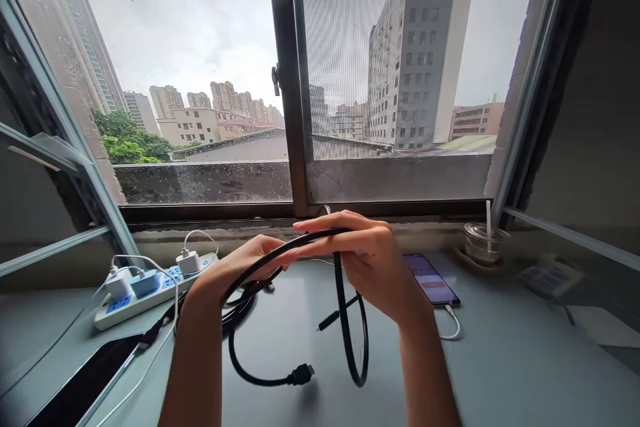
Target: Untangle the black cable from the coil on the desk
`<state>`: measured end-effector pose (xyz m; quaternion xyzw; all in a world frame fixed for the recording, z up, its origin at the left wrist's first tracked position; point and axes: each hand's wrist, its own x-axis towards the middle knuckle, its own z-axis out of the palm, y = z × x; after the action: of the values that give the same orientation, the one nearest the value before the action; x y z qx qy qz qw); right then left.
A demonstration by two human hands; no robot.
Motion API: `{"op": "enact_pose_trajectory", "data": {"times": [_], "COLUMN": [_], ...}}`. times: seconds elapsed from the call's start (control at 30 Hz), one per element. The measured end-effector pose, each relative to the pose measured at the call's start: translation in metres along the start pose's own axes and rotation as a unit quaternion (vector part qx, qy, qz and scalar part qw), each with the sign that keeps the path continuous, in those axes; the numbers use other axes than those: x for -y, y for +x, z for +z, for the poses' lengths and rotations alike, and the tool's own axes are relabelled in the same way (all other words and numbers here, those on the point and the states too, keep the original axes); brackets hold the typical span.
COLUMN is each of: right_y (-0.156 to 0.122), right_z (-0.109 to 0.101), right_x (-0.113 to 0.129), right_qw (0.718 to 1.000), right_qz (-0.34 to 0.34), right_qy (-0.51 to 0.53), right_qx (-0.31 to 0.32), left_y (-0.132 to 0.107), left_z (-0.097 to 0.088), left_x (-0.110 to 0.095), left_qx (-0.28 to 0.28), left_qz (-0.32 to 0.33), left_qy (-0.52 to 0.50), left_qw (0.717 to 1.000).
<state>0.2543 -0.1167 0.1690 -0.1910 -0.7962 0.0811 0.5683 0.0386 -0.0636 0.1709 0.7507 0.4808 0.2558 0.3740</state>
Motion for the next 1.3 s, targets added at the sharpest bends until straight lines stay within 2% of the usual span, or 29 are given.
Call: {"op": "enact_pose_trajectory", "data": {"times": [0.07,0.1,0.13,0.27,0.4,0.57,0.7,0.8,0.87,0.97,1.03,1.17,1.3], "right_y": [0.000,-0.001,-0.002,-0.009,-0.017,-0.022,-0.020,-0.018,-0.019,-0.021,-0.020,-0.016,-0.009], "right_z": [0.001,0.001,0.000,-0.012,-0.031,-0.046,-0.044,-0.041,-0.040,-0.041,-0.041,-0.037,-0.026], "right_x": [0.002,0.004,0.006,0.011,0.005,-0.012,-0.019,-0.024,-0.030,-0.040,-0.045,-0.043,-0.031], "right_qw": [0.998,0.995,0.991,0.966,0.963,0.979,0.973,0.964,0.955,0.941,0.936,0.937,0.951], "right_qz": [0.006,0.016,0.031,0.102,0.120,0.169,0.230,0.248,0.249,0.231,0.210,0.179,0.161], "right_qy": [0.057,0.083,0.105,0.167,0.150,0.012,-0.025,-0.061,-0.094,-0.117,-0.119,-0.136,-0.145], "right_qx": [0.033,0.055,0.080,0.170,0.191,0.112,0.004,-0.073,-0.128,-0.219,-0.255,-0.267,-0.222], "left_y": [0.001,0.003,0.004,0.010,0.012,0.012,0.015,0.017,0.016,0.012,0.008,0.003,0.001], "left_z": [0.004,0.005,0.005,0.002,-0.009,-0.019,-0.020,-0.020,-0.022,-0.025,-0.026,-0.024,-0.017], "left_x": [-0.004,-0.005,-0.005,-0.001,0.006,0.012,0.014,0.015,0.018,0.020,0.020,0.015,0.007], "left_qx": [0.031,0.034,0.012,-0.120,-0.295,-0.435,-0.500,-0.544,-0.553,-0.521,-0.507,-0.498,-0.477], "left_qz": [0.026,0.038,0.052,0.069,0.052,0.067,0.095,0.130,0.130,0.116,0.121,0.162,0.185], "left_qy": [0.002,0.000,-0.006,-0.049,-0.125,-0.192,-0.237,-0.247,-0.238,-0.192,-0.161,-0.104,-0.041], "left_qw": [0.999,0.999,0.999,0.989,0.946,0.877,0.828,0.791,0.788,0.823,0.838,0.845,0.858]}}
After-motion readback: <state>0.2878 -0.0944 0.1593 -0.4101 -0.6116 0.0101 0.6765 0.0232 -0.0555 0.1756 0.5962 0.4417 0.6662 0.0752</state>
